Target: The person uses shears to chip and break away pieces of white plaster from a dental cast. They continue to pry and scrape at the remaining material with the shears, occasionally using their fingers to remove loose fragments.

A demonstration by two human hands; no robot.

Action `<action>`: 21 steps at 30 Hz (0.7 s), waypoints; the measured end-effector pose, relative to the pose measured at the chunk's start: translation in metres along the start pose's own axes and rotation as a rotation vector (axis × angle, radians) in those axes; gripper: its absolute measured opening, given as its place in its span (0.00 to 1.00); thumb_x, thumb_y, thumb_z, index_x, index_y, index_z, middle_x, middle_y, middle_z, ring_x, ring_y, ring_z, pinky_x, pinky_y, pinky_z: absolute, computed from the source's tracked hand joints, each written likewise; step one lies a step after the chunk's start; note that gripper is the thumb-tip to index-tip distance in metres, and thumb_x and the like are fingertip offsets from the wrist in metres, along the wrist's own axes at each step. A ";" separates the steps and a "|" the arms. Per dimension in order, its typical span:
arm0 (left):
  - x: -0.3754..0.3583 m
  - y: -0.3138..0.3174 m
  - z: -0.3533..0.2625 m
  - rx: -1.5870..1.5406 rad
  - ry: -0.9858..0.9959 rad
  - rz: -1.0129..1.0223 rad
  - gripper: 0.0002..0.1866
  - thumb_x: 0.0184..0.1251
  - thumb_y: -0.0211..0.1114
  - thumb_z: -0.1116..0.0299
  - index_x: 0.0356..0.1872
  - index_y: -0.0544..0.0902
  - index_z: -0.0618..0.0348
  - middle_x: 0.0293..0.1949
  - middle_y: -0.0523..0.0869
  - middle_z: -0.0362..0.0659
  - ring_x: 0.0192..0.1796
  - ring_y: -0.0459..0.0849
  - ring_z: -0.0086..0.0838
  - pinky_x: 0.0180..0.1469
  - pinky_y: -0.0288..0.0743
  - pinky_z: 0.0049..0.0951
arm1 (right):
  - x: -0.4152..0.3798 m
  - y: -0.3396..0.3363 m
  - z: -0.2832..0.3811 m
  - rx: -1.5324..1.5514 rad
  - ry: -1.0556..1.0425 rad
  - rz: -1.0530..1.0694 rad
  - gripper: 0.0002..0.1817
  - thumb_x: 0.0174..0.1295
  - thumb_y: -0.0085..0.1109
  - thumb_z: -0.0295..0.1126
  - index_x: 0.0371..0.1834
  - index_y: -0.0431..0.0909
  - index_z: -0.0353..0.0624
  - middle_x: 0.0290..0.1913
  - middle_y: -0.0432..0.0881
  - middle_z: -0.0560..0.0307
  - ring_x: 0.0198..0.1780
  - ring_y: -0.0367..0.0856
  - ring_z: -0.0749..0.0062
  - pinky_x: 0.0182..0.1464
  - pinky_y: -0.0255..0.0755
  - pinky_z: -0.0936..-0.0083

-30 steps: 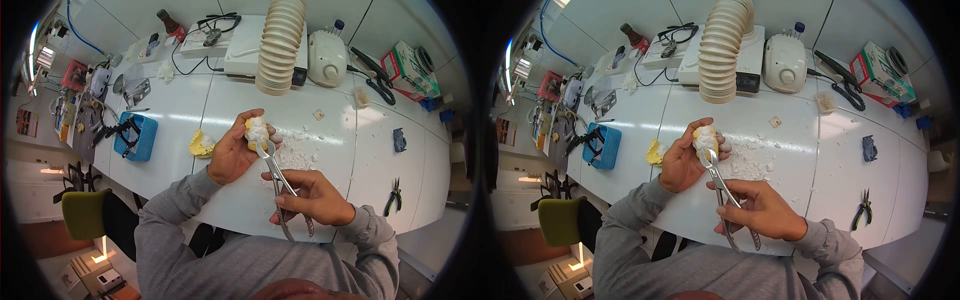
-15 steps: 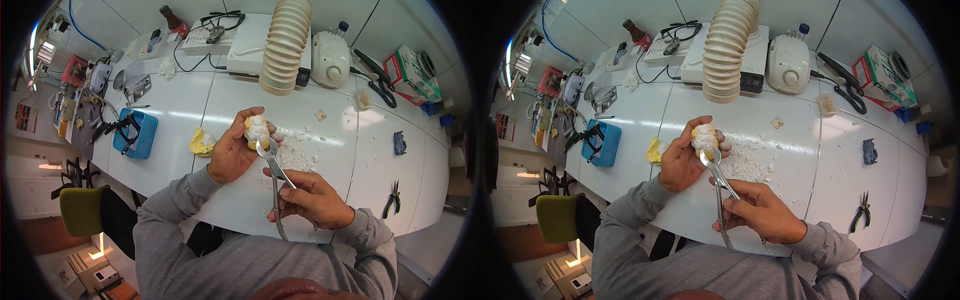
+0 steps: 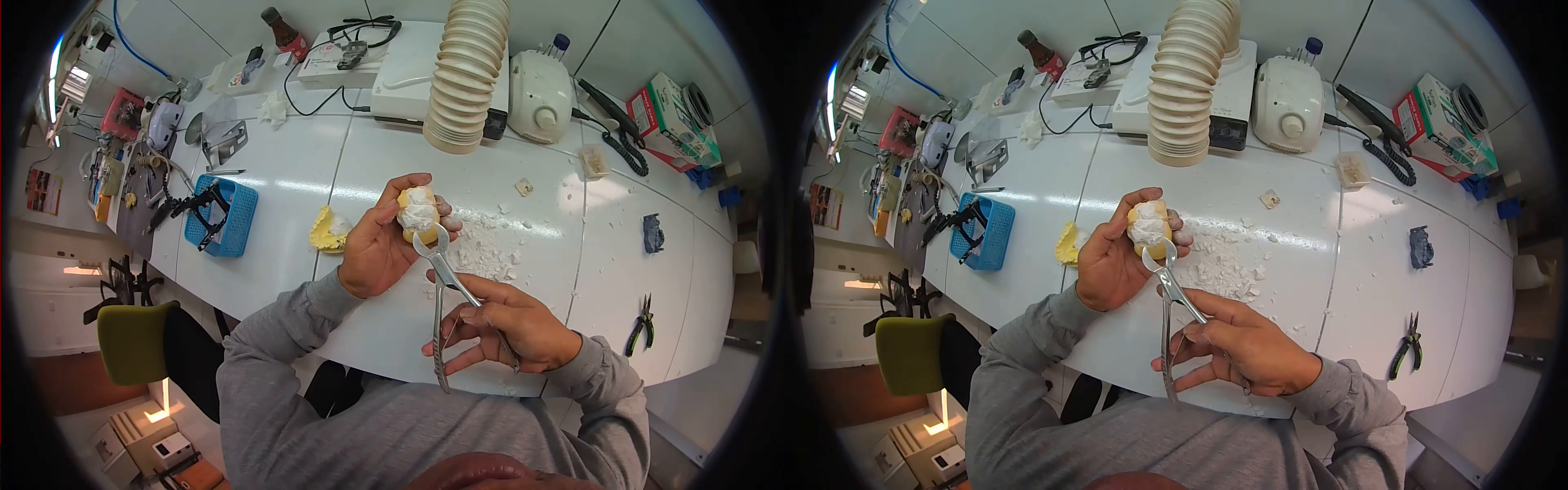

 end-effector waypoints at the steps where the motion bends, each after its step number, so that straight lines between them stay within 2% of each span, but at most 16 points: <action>1: 0.000 -0.001 0.000 0.003 0.002 0.011 0.29 0.84 0.42 0.56 0.80 0.58 0.56 0.62 0.77 0.57 0.67 0.83 0.51 0.76 0.75 0.52 | 0.000 0.000 0.000 -0.003 0.001 0.004 0.36 0.79 0.44 0.27 0.89 0.49 0.44 0.50 0.83 0.41 0.66 0.84 0.36 0.61 0.87 0.46; 9: 0.000 -0.005 0.002 -0.027 0.004 0.066 0.28 0.83 0.41 0.57 0.79 0.59 0.56 0.62 0.77 0.58 0.67 0.84 0.49 0.75 0.76 0.51 | 0.000 -0.002 -0.001 0.040 -0.005 0.000 0.36 0.77 0.46 0.28 0.88 0.52 0.42 0.49 0.83 0.40 0.64 0.85 0.35 0.61 0.87 0.45; 12: 0.000 -0.005 0.002 -0.017 0.012 0.078 0.28 0.83 0.41 0.56 0.78 0.60 0.57 0.61 0.77 0.58 0.66 0.84 0.49 0.74 0.76 0.51 | -0.001 -0.003 -0.001 0.116 -0.003 0.027 0.34 0.79 0.44 0.25 0.88 0.51 0.39 0.52 0.82 0.44 0.62 0.87 0.46 0.63 0.86 0.45; 18: -0.002 0.003 0.001 0.110 0.073 0.045 0.27 0.82 0.43 0.55 0.74 0.64 0.58 0.58 0.79 0.56 0.61 0.84 0.43 0.66 0.79 0.45 | -0.001 -0.003 -0.003 0.154 0.014 0.077 0.34 0.81 0.42 0.29 0.88 0.49 0.40 0.57 0.80 0.40 0.66 0.83 0.40 0.65 0.85 0.45; 21: -0.003 0.000 0.002 0.177 0.103 0.074 0.26 0.82 0.44 0.55 0.72 0.66 0.59 0.57 0.79 0.56 0.56 0.83 0.40 0.61 0.78 0.41 | 0.001 -0.003 -0.006 0.160 0.030 0.108 0.35 0.83 0.41 0.33 0.90 0.44 0.45 0.63 0.78 0.37 0.69 0.81 0.38 0.65 0.83 0.46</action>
Point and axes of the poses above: each hand's wrist, its own x-axis towards the middle knuckle, its own y-axis out of the palm, z = x × y, the point moved 1 cm from there along x, towards the middle knuckle
